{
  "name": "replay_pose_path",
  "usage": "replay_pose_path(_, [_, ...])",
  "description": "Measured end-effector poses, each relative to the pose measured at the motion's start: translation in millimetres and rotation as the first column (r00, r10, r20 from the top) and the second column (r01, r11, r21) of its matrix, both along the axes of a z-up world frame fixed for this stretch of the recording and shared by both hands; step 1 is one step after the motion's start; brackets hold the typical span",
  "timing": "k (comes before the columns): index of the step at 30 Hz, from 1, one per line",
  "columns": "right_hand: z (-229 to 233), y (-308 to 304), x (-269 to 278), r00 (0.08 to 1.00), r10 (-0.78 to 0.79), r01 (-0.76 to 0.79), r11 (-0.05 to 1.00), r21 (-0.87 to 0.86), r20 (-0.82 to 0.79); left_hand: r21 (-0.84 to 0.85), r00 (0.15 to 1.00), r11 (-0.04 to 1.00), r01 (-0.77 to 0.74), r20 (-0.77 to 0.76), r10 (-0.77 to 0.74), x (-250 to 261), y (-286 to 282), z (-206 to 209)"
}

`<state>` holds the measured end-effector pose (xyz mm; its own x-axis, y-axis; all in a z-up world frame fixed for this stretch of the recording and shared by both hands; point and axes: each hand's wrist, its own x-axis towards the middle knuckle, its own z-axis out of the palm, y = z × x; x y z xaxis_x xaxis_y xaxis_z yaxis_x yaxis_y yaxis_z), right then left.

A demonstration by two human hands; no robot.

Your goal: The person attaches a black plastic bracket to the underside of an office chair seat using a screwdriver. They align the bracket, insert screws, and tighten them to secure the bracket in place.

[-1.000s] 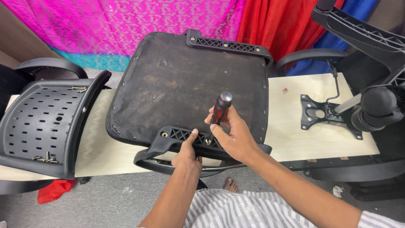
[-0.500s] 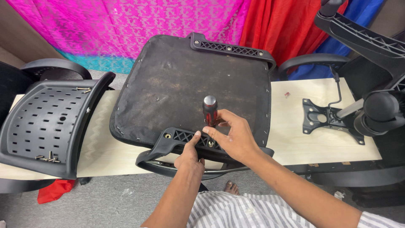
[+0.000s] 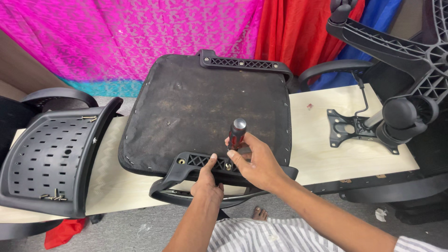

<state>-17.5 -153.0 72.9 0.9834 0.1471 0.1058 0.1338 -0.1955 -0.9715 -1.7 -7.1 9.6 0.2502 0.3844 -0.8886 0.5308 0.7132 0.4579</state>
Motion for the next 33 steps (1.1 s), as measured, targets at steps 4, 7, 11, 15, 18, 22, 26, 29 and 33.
replay_pose_path(4, [7.1,-1.7,1.2,0.998,-0.007,0.010,0.998,-0.062,0.063,-0.023,1.000,1.000,0.003,0.013,-0.002,-1.3,-0.1,0.5])
replay_pose_path(7, [9.3,-2.3,0.0,0.996,0.023,-0.015,0.994,-0.108,0.083,-0.054,1.000,0.998,0.011,0.025,-0.009,-4.7,-1.3,1.4])
replay_pose_path(11, [7.8,-2.2,-4.2,0.996,0.057,-0.049,0.993,-0.110,0.067,-0.080,0.999,0.997,0.020,-0.038,-0.023,-6.9,-1.9,0.2])
replay_pose_path(15, [2.7,-3.8,-7.6,0.997,0.077,-0.073,0.991,-0.111,0.033,-0.157,0.994,0.982,0.101,-0.034,-0.108,-8.1,2.9,-7.7])
replay_pose_path(18, [-4.5,-6.2,-9.1,0.998,0.064,-0.062,0.992,-0.113,0.007,-0.175,0.990,0.974,0.143,0.024,-0.141,-12.3,7.1,-17.2])
replay_pose_path(22, [-14.8,-9.6,-7.6,1.000,0.007,-0.006,0.998,-0.070,0.013,-0.098,0.998,0.993,0.060,-0.020,-0.062,-10.6,8.2,-22.7])
replay_pose_path(26, [-31.3,-12.3,-1.6,0.996,-0.060,0.068,0.990,0.124,-0.068,-0.061,1.000,0.998,0.015,-0.023,-0.017,-8.0,10.9,-27.1])
replay_pose_path(29, [-40.8,-17.7,6.9,0.978,-0.149,0.183,0.950,0.252,-0.148,-0.042,1.000,0.999,-0.001,0.004,0.002,-8.4,12.3,-34.1])
replay_pose_path(33, [-38.0,-30.1,14.3,0.948,-0.221,0.270,0.940,0.209,-0.231,-0.076,0.997,0.995,-0.064,0.044,0.068,-10.9,15.4,-41.1])
